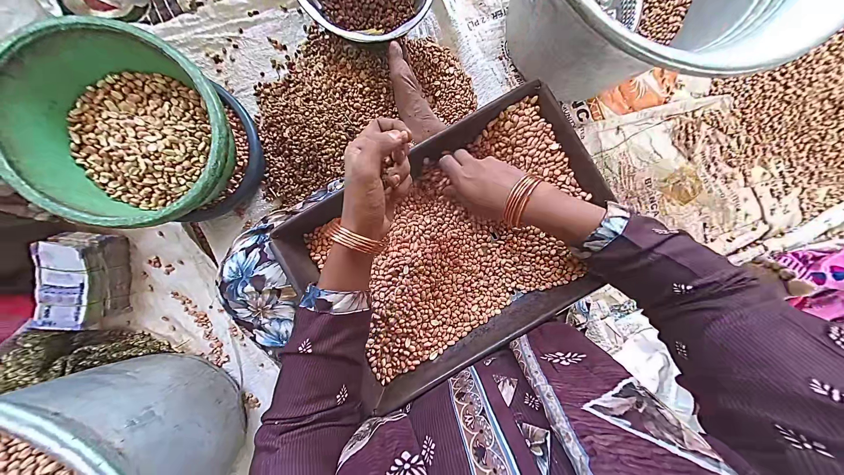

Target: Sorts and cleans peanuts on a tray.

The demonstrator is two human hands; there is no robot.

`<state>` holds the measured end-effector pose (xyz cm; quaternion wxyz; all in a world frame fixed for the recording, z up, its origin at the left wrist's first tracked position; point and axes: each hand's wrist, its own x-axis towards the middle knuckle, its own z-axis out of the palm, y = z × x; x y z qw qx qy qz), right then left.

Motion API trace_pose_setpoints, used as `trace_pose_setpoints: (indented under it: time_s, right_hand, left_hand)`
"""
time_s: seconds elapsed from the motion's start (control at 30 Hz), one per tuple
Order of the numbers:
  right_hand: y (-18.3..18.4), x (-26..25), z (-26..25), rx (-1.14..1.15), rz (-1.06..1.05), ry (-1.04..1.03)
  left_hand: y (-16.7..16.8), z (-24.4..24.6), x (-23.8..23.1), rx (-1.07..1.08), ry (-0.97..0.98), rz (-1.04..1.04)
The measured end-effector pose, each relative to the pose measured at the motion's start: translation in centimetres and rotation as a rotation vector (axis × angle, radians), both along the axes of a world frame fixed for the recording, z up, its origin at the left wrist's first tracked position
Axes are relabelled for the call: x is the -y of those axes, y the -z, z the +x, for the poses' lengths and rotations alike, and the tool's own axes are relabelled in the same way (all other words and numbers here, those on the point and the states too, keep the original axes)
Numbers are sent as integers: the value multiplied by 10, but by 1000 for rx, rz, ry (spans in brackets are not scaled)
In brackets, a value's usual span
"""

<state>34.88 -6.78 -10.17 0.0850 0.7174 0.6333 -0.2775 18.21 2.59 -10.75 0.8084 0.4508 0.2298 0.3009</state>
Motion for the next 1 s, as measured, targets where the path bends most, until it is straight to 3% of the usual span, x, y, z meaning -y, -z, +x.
trace_pose_setpoints:
  time_s: [0.07,0.13,0.23,0.3,0.37,0.43,0.5,0.63,0.73,1.0]
  right_hand:
    - [-1,2,5,-315,181,-146]
    - [-14,3,13,-243,277,-111]
    - [-23,13,18,155,37,85]
    - [-12,25,9,179,-192,101]
    - [-5,42,-4,-72,-212,-117]
    - [-1,49,-12,-482,-56,-307]
    - [-5,42,-17,-632,139,-352]
    - [-1,12,-9,-377,391,-261]
    - [16,-3,-8,-334,365,-267]
    - [26,-5,-20,-227,300,-315]
  left_hand:
    - [-2,-16,-6,49,-5,-48]
    - [-5,-34,-13,25,-25,-33]
    - [-2,-58,-15,-138,-94,57]
    - [5,-69,-13,-266,-102,186]
    - [16,-74,-10,-429,-89,410]
    - [27,-77,-6,-596,-37,676]
    - [34,-75,1,-679,5,907]
    - [41,-69,9,-710,164,1177]
    - [44,-69,14,-767,231,1239]
    - [48,-69,18,-880,184,1276]
